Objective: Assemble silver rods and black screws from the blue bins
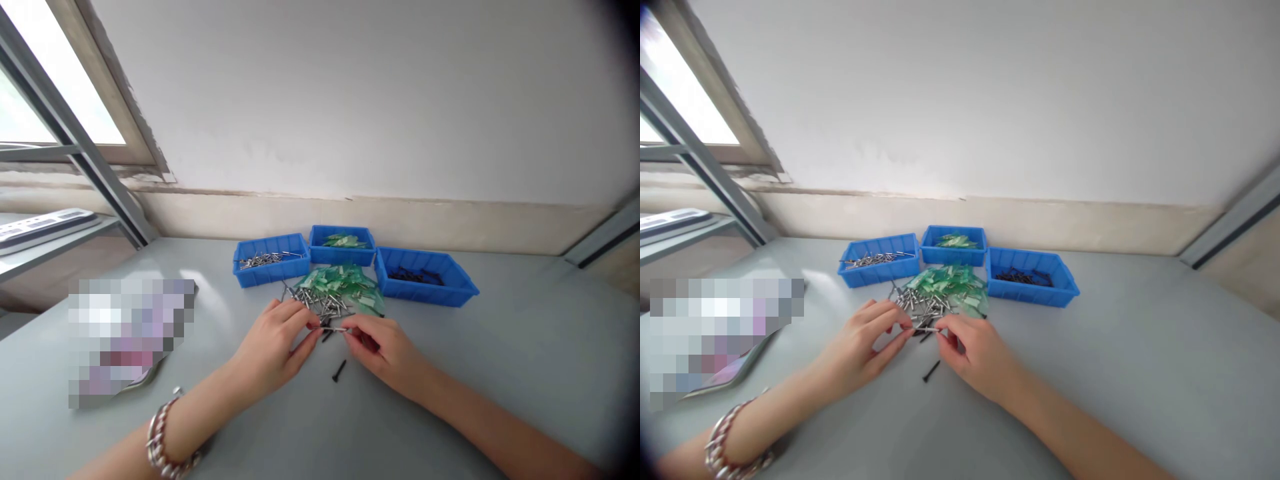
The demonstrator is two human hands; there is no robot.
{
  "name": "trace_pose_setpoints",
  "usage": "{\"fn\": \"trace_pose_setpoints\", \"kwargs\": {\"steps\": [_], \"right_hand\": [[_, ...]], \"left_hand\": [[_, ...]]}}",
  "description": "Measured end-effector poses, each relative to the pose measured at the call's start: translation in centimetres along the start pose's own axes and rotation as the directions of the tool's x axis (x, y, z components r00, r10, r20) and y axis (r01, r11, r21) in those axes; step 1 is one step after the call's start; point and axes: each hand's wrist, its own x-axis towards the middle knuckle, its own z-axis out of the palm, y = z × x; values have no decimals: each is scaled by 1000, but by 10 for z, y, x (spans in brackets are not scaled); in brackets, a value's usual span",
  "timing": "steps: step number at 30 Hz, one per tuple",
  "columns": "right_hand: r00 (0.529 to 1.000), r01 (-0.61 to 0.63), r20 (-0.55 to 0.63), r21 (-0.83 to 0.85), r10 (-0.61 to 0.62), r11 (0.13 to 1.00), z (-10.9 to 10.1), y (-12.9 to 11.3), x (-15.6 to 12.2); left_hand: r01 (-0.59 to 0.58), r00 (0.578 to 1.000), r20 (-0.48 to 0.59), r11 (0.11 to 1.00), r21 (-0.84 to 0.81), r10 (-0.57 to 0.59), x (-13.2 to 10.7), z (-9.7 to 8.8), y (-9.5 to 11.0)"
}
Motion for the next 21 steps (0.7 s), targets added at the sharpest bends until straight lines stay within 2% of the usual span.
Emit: {"fn": "trace_pose_setpoints", "kwargs": {"steps": [7, 16, 21], "right_hand": [[998, 47, -26, -53, -48, 997, -1, 0, 0], [979, 174, -79, -144, -187, 974, -3, -8, 1], [975, 197, -67, -190, -213, 962, -4, -8, 3]], "left_hand": [[8, 1000, 27, 1000, 2, -8, -1, 0, 0], [-14, 991, 130, 1000, 22, 11, -3, 6, -7], [-13, 994, 106, 1000, 18, 11, -3, 5, -7]]}}
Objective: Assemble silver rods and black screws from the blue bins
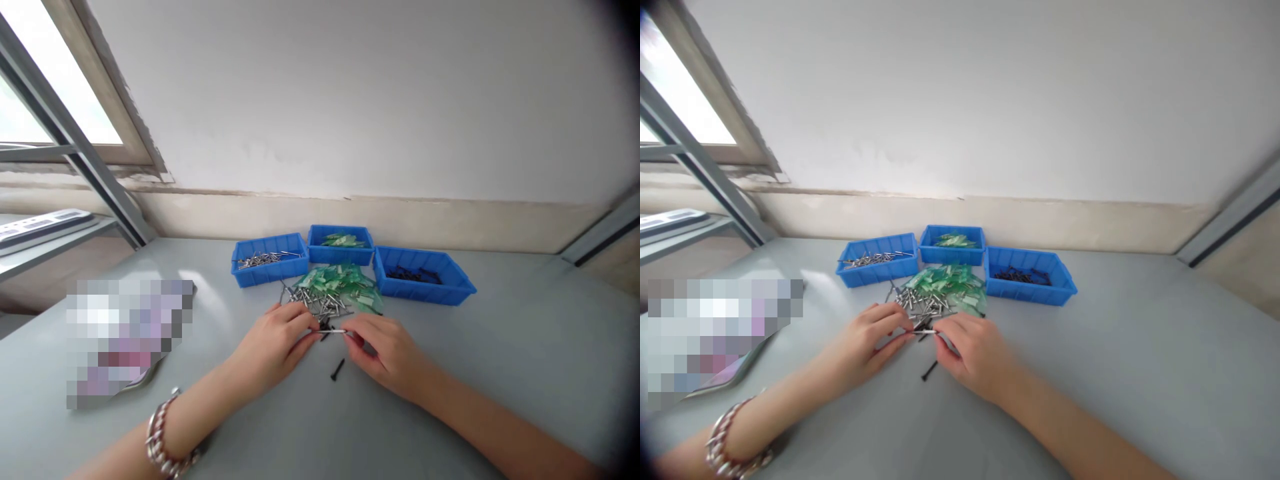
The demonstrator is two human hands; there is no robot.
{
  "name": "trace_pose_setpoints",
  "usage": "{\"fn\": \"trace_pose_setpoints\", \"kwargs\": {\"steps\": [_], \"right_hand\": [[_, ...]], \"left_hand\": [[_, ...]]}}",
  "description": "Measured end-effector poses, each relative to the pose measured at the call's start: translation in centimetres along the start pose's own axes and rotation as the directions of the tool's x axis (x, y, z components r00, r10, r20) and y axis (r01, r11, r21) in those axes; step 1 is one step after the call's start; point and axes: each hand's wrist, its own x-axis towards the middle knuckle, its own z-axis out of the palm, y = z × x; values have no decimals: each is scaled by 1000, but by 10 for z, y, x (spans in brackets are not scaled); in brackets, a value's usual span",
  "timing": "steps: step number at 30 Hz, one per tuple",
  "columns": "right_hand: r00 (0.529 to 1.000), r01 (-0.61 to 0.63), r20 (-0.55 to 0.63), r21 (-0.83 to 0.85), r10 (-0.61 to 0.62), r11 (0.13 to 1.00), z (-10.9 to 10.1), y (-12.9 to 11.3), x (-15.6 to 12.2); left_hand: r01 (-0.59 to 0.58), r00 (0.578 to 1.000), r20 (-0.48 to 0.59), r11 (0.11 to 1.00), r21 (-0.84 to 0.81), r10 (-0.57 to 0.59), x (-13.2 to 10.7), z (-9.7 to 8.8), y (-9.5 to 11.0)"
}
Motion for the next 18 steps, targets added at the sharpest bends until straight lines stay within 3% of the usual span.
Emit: {"fn": "trace_pose_setpoints", "kwargs": {"steps": [18], "right_hand": [[999, -12, 44, -41, 13, 999, 1, 4, -2]], "left_hand": [[-8, 998, -58, 1000, -25, 6, 0, -5, 4]]}}
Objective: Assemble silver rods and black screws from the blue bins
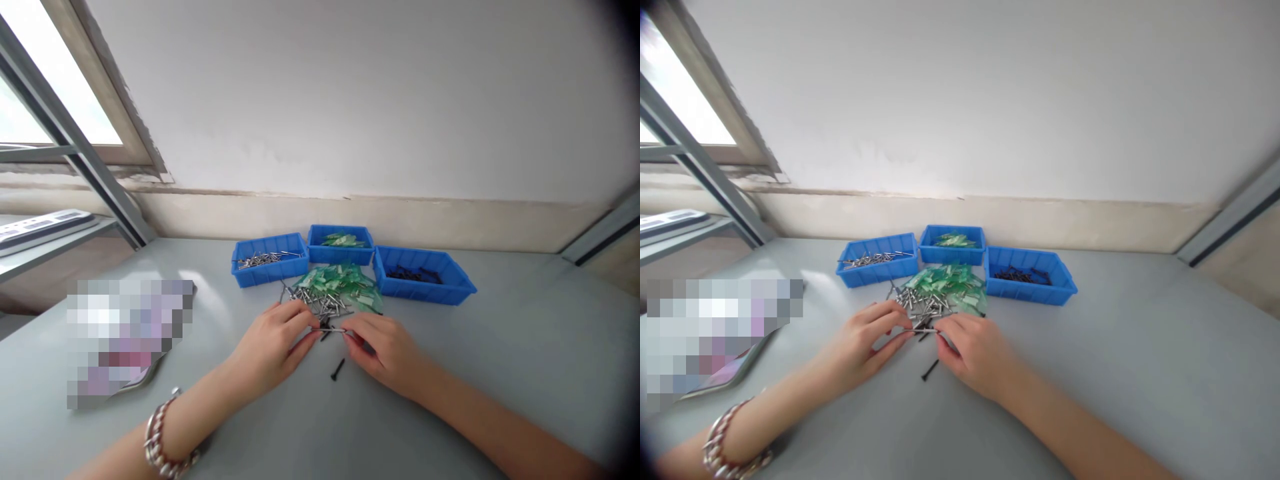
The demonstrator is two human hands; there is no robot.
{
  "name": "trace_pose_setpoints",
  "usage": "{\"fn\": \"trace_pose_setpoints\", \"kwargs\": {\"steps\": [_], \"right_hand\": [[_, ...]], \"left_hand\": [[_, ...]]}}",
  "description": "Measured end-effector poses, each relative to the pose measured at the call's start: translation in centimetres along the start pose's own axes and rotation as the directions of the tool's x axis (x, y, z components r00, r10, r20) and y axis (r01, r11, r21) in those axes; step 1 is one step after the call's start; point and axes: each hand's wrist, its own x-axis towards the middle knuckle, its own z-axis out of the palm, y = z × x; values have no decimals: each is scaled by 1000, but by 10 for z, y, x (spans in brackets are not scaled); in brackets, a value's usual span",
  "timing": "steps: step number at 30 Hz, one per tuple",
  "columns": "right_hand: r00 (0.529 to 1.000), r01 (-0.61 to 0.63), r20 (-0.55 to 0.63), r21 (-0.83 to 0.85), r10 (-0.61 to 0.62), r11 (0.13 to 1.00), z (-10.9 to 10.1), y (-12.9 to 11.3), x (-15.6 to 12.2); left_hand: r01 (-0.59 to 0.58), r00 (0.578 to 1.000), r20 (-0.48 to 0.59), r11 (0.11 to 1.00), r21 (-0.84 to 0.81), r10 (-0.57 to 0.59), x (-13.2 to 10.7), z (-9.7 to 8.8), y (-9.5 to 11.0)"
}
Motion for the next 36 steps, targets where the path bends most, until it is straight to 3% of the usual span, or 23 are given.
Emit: {"fn": "trace_pose_setpoints", "kwargs": {"steps": [27, 36], "right_hand": [[999, -28, 21, -1, 28, 1000, 2, 1, -1], [998, -56, 40, 16, 56, 998, 2, 2, -2]], "left_hand": [[1, 999, -48, 1000, -24, -3, 0, 0, 0], [79, 977, -202, 994, 74, -63, 5, -14, -15]]}}
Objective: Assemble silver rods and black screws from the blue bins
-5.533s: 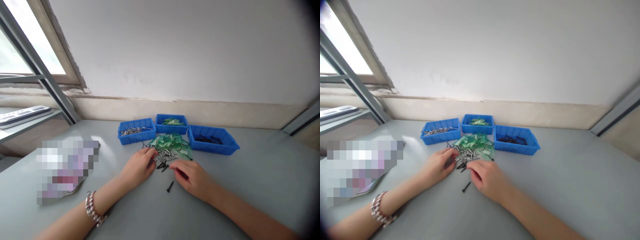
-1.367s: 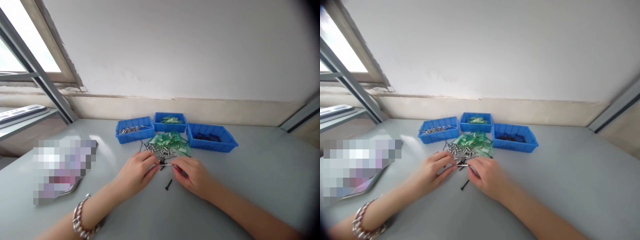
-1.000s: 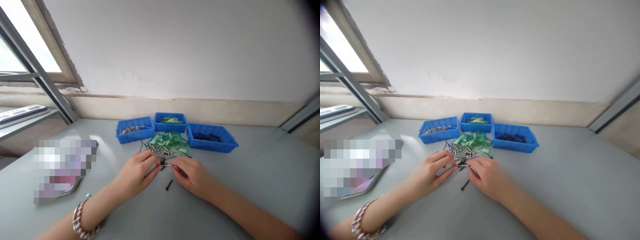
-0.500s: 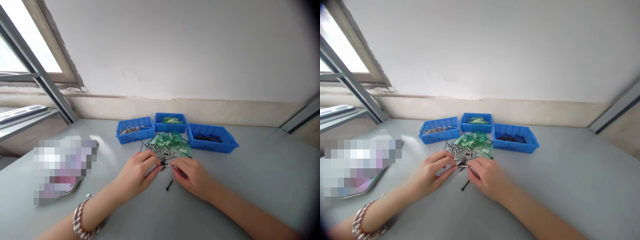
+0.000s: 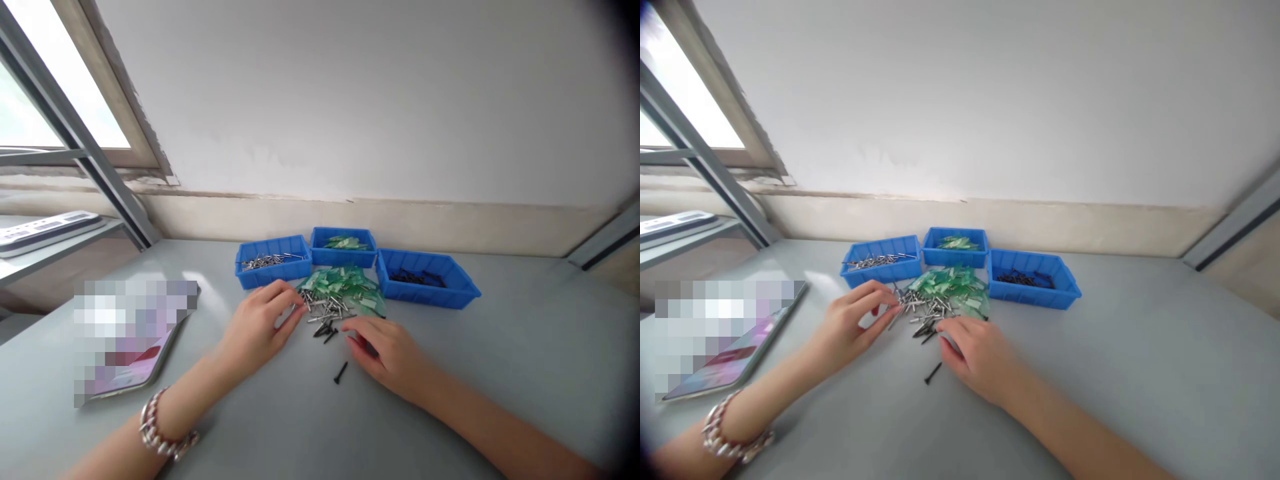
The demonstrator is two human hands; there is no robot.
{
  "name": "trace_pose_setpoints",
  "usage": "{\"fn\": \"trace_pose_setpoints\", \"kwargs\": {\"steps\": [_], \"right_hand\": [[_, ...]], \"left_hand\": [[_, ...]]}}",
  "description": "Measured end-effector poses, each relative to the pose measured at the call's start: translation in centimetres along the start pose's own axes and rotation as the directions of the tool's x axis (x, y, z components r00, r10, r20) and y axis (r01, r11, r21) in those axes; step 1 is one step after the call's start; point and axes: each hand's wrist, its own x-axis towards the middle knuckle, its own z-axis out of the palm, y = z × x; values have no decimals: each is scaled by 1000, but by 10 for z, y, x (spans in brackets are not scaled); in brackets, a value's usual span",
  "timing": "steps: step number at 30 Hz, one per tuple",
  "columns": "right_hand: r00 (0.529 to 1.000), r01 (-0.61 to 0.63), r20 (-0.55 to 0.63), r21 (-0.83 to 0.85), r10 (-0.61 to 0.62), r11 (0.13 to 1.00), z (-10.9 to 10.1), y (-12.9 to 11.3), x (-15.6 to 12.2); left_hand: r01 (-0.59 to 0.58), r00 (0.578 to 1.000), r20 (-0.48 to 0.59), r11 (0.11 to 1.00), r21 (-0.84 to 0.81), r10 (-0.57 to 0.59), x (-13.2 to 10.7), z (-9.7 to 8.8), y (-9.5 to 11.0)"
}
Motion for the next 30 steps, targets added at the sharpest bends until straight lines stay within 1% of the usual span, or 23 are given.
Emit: {"fn": "trace_pose_setpoints", "kwargs": {"steps": [2, 4, 6, 7, 8, 10, 13, 17, 21, 26, 30], "right_hand": [[1000, 3, -2, 8, -3, 1000, 1, 1, 0], [1000, 6, 1, 15, -7, 1000, 1, 1, 0], [1000, 8, 8, 23, -8, 1000, 2, 2, 0], [1000, 8, 13, 25, -8, 1000, 2, 2, 0], [1000, 8, 16, 27, -8, 1000, 2, 2, -1], [1000, 9, 20, 33, -10, 999, 2, 3, -1], [1000, 11, 25, 44, -13, 999, 2, 3, -2], [999, 10, 30, 50, -12, 999, 3, 3, -2], [999, 6, 35, 58, -8, 998, 3, 3, -2], [999, 6, 34, 61, -8, 998, 3, 3, -3], [999, 7, 31, 58, -9, 998, 4, 3, -4]], "left_hand": [[58, 997, -57, 996, 70, -54, 4, -7, -10], [170, 978, -149, 974, 152, -147, 9, -15, -23], [321, 928, -268, 922, 218, -260, 12, -23, -38], [392, 899, -302, 892, 228, -318, 13, -27, -45], [452, 872, -319, 862, 232, -371, 14, -29, -52], [513, 842, -323, 827, 230, -432, 15, -31, -61], [518, 843, -305, 820, 242, -443, 14, -28, -67], [525, 847, -267, 803, 283, -459, 11, -23, -71], [529, 848, -229, 790, 310, -478, 10, -22, -73], [518, 854, -230, 799, 305, -466, 10, -21, -71], [511, 857, -251, 804, 304, -450, 12, -21, -65]]}}
